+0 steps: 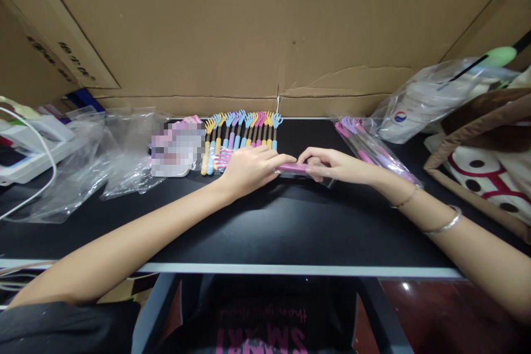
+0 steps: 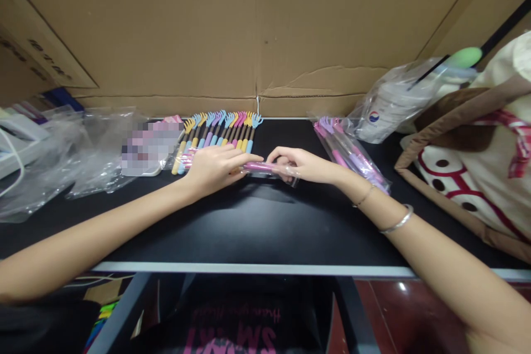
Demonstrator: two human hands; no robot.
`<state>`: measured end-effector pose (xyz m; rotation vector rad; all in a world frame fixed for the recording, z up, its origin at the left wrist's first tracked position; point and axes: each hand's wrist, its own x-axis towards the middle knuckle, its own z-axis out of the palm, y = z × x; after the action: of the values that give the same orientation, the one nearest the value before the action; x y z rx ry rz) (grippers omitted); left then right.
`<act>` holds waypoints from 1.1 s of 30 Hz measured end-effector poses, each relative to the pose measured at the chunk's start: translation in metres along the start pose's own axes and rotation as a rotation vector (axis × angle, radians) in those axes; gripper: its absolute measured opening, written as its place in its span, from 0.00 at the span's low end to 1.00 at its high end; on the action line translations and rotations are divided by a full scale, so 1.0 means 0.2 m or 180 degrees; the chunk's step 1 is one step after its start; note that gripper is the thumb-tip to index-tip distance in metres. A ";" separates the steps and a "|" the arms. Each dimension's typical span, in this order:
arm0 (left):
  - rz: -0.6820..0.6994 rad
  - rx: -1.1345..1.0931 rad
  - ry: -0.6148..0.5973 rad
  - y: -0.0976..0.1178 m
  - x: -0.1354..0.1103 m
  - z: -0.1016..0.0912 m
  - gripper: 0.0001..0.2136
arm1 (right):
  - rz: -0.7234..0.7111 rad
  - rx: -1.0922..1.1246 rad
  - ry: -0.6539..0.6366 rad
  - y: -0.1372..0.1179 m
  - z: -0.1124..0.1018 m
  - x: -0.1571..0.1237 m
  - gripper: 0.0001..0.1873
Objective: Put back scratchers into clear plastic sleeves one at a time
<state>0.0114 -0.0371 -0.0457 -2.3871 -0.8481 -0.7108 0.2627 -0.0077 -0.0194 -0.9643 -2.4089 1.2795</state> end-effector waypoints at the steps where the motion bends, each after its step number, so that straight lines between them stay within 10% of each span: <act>1: 0.0010 0.0035 0.0012 0.01 0.00 0.00 0.10 | -0.0026 -0.0064 -0.0013 0.00 0.01 0.00 0.23; 20: -0.0641 -0.0288 -0.0495 -0.03 0.02 -0.06 0.22 | -0.0309 0.0259 0.0635 0.04 -0.08 0.01 0.21; 33: -0.1450 -0.2472 -0.1031 -0.03 0.05 -0.04 0.19 | -0.0322 0.1589 0.2353 0.12 -0.24 -0.01 0.22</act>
<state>0.0118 -0.0345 -0.0328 -3.0840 -1.4983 -0.9736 0.2976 0.0311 -0.0105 -0.9267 -1.4710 1.1337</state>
